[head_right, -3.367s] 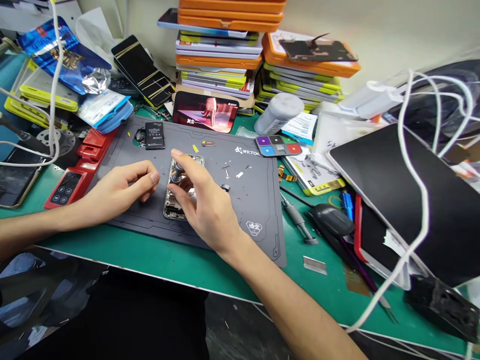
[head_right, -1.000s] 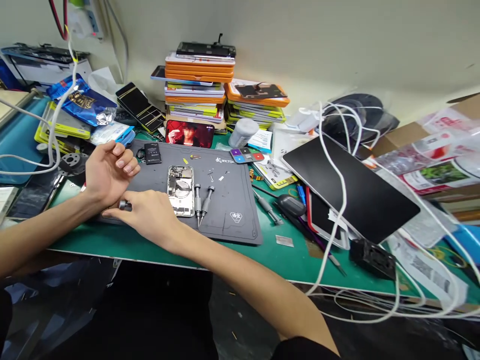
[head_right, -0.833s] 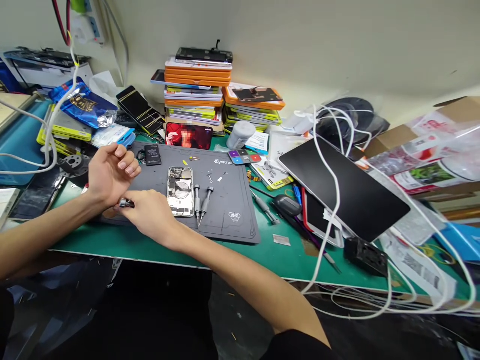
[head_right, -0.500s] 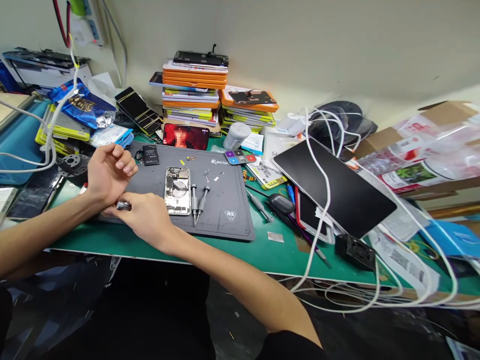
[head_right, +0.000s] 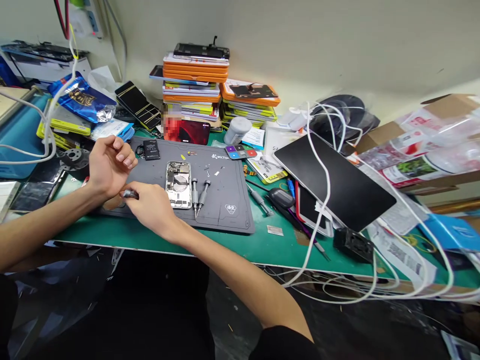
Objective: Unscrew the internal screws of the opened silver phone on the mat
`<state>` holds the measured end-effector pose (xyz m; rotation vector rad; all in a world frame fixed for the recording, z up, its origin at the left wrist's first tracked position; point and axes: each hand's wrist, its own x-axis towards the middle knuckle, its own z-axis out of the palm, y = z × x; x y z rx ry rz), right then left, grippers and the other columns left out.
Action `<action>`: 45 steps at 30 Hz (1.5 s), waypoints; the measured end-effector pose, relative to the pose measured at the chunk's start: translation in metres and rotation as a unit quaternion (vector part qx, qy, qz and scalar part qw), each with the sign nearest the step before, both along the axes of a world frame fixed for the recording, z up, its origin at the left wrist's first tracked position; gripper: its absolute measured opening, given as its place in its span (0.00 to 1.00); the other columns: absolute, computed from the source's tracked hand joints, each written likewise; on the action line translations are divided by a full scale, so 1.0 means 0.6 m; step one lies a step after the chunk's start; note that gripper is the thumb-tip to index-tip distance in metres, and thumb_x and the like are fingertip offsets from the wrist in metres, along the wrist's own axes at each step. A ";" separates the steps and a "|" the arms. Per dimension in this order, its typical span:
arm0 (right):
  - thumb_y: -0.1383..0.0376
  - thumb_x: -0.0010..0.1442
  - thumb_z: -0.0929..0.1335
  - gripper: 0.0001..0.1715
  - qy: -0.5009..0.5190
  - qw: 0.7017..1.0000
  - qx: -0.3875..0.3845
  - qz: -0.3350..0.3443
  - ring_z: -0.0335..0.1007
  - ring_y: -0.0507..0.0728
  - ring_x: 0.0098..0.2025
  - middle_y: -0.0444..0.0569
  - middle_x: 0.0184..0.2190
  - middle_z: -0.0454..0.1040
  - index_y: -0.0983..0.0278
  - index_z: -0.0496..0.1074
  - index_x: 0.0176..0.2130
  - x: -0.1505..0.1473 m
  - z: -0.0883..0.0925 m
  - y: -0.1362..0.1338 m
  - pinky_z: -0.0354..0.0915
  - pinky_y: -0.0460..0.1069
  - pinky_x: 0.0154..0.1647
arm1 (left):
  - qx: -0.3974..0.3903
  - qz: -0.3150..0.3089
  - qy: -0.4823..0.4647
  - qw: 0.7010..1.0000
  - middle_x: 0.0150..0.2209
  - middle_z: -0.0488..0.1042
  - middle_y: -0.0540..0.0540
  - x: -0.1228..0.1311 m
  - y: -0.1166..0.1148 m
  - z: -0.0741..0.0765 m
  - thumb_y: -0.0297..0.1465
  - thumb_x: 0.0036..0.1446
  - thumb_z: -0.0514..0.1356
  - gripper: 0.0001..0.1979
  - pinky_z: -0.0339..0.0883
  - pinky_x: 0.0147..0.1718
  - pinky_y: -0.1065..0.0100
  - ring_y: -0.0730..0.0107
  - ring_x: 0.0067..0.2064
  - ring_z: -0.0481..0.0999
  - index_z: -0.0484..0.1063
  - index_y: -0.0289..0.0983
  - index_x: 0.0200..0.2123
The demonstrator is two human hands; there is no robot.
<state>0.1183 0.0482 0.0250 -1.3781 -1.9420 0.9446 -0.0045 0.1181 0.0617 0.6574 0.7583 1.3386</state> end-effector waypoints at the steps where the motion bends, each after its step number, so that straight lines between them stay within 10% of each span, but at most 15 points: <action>1: 0.63 0.70 0.68 0.13 -0.010 1.000 0.000 -0.005 0.76 0.54 0.36 0.44 0.37 0.86 0.59 0.85 0.45 0.006 0.001 0.001 0.61 0.47 0.39 | 0.001 0.000 0.000 1.000 0.19 0.55 0.56 0.000 0.000 -0.001 0.33 0.75 0.51 0.22 0.59 0.22 0.73 0.76 0.20 0.59 0.59 0.40 0.24; 10: 0.65 0.75 0.64 0.15 -0.278 0.934 0.141 0.172 0.85 0.59 0.46 0.48 0.47 0.89 0.58 0.80 0.53 0.012 0.016 -0.002 0.53 0.52 0.32 | 0.023 -0.008 0.020 0.999 0.20 0.54 0.56 -0.004 0.001 -0.006 0.32 0.76 0.48 0.22 0.56 0.21 0.72 0.76 0.20 0.58 0.60 0.39 0.25; 19: 0.67 0.74 0.66 0.10 -0.292 0.919 0.193 0.182 0.85 0.59 0.41 0.52 0.41 0.88 0.67 0.75 0.50 -0.007 0.004 -0.004 0.54 0.53 0.30 | 0.032 -0.028 0.050 0.998 0.20 0.54 0.56 -0.005 0.001 -0.007 0.33 0.74 0.50 0.21 0.55 0.21 0.72 0.76 0.20 0.57 0.60 0.40 0.24; 24: 0.67 0.70 0.70 0.06 -0.272 0.937 0.201 0.085 0.86 0.58 0.45 0.49 0.43 0.88 0.63 0.76 0.47 0.065 0.012 -0.010 0.63 0.50 0.36 | 0.031 -0.021 0.054 0.998 0.20 0.55 0.55 -0.003 0.000 -0.006 0.33 0.74 0.52 0.21 0.55 0.21 0.72 0.75 0.20 0.56 0.60 0.40 0.24; 32: 0.67 0.64 0.68 0.13 -0.158 0.922 0.218 -0.278 0.84 0.61 0.46 0.51 0.44 0.87 0.60 0.81 0.45 0.306 -0.025 -0.037 0.73 0.56 0.50 | 0.014 -0.060 0.065 0.996 0.20 0.57 0.55 0.002 -0.006 -0.011 0.33 0.75 0.53 0.21 0.57 0.21 0.74 0.76 0.20 0.57 0.62 0.39 0.25; 45: 0.55 0.66 0.73 0.15 -0.030 0.883 0.241 -0.402 0.70 0.56 0.33 0.46 0.33 0.78 0.59 0.79 0.49 0.323 -0.041 -0.025 0.69 0.55 0.41 | 0.004 -0.079 0.095 0.992 0.21 0.57 0.55 0.003 -0.002 -0.018 0.33 0.72 0.53 0.18 0.57 0.21 0.73 0.75 0.21 0.57 0.63 0.40 0.25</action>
